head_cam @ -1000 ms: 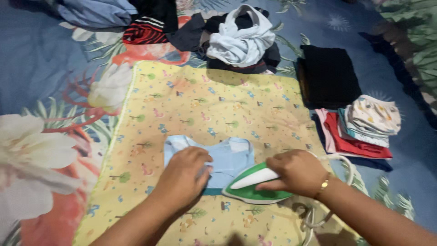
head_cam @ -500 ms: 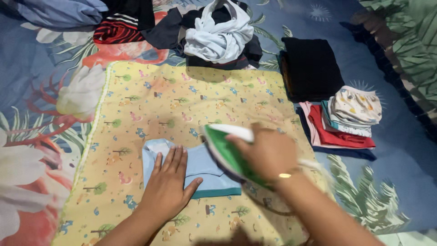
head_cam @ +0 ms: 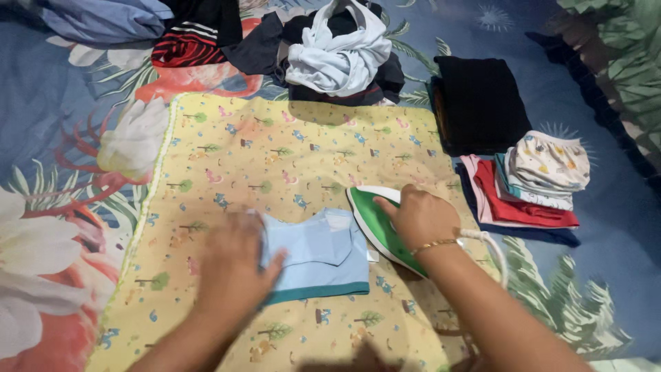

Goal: The person irons several small pieces of children's clothing, including underwear and socks, on a yellow patterned mat. They use a green and white iron to smooth each item, then fold it and place it on a growing stack to the right.

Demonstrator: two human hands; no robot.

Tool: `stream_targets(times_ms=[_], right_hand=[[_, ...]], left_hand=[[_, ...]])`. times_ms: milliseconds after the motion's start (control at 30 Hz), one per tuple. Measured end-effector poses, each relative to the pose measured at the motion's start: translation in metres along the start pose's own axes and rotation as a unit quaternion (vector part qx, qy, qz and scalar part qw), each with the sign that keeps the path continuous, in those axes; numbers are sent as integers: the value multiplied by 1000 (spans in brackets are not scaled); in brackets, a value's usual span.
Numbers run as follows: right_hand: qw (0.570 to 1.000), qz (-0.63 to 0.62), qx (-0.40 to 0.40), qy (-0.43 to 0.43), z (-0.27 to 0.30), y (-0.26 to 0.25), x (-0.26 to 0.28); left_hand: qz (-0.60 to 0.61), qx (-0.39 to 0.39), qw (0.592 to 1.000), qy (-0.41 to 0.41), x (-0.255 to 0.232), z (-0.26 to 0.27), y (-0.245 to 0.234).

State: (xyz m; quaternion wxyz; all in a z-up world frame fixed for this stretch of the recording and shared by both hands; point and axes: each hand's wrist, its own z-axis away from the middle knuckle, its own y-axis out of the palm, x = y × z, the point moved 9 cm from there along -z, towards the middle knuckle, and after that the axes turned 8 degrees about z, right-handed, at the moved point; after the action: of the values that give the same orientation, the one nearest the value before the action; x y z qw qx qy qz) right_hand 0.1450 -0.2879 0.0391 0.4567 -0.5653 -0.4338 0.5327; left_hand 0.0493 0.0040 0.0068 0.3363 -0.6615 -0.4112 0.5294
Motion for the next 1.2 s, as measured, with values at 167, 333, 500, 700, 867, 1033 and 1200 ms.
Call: stream_targets(times_ms=[167,333,500,700,867,1033,1200], right_hand=[[999,-17,-46,11,-31,10,-1],[998,-12,-42,-34,-52,12,-9],[999,-10,-16,-29,-50,20,-4],[1000,-2,-15,-23,-51,22,-6],[999,-22,-21,-27,-52,21,-4],[999,-35,-5,-15,-52,24,-8],[999,-31,-10,-19,-52,22,-7]], left_hand=[[65,151,942,-294,90,5,1],[350,214,844,-345,98,18,63],[534,-9,779,-327,70,9,60],[306,28,920,-241,-45,-13,63],[250,68,957,-130,-130,-21,90],[244,152,947,-147,-145,-7,105],[128,71,989,-9,-138,-11,75]])
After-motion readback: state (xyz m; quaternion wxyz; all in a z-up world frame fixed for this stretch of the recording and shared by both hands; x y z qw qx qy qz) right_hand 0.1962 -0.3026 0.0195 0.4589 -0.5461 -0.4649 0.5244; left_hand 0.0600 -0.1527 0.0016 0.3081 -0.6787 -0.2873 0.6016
